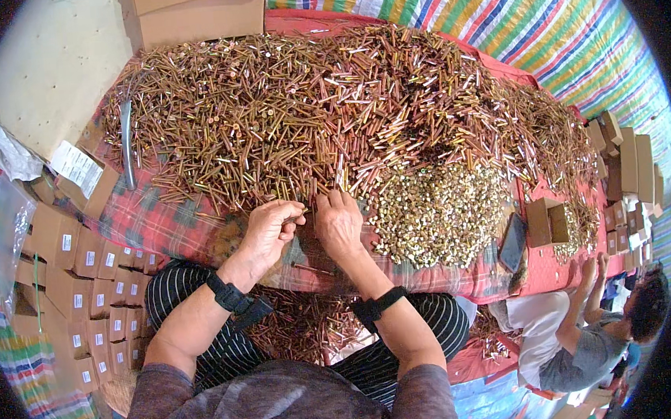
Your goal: Manually sorting and organizing small copper tubing segments and components on a surface.
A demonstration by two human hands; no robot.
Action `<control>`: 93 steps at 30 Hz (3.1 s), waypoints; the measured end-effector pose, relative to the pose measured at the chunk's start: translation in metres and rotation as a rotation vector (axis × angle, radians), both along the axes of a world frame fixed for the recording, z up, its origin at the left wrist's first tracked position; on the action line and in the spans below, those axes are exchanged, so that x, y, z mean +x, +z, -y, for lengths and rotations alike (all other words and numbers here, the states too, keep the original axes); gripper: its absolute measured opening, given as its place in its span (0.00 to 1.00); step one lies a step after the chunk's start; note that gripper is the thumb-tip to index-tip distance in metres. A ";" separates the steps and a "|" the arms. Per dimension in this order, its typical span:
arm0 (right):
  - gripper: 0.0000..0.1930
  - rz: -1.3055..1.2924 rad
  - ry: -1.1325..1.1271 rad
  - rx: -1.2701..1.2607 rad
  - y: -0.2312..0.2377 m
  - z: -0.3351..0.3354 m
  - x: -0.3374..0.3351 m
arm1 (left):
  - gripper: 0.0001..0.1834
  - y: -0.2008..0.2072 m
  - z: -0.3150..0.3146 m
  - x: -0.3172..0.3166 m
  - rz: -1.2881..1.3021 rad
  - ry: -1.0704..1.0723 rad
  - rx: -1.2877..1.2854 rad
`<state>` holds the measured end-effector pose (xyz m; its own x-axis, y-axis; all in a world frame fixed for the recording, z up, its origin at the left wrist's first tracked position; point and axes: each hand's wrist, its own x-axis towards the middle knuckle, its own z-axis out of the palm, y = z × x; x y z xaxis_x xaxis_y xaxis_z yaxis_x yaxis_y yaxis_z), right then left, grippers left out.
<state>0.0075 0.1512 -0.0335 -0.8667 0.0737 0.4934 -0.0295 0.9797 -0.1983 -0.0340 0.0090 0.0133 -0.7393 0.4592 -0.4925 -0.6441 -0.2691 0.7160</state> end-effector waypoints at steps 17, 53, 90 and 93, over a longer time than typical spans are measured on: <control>0.06 0.196 0.226 -1.569 0.047 0.002 0.050 | 0.01 0.005 -0.003 0.004 0.025 -0.141 0.107; 0.19 0.539 -0.005 -1.076 0.059 -0.007 0.062 | 0.04 -0.002 0.001 0.010 -0.348 -0.673 -0.074; 0.14 0.282 -0.100 -0.275 0.051 -0.026 0.069 | 0.10 -0.005 -0.005 0.005 -0.268 -0.298 -0.044; 0.16 0.295 -0.086 -0.285 0.053 -0.023 0.069 | 0.10 -0.002 -0.008 0.008 -0.264 -0.316 -0.064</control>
<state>0.0769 0.1746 0.0200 -0.9526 0.2498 0.1738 0.1489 0.8806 -0.4498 -0.0261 0.0173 0.0113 -0.6714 0.6586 -0.3398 -0.4803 -0.0375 0.8763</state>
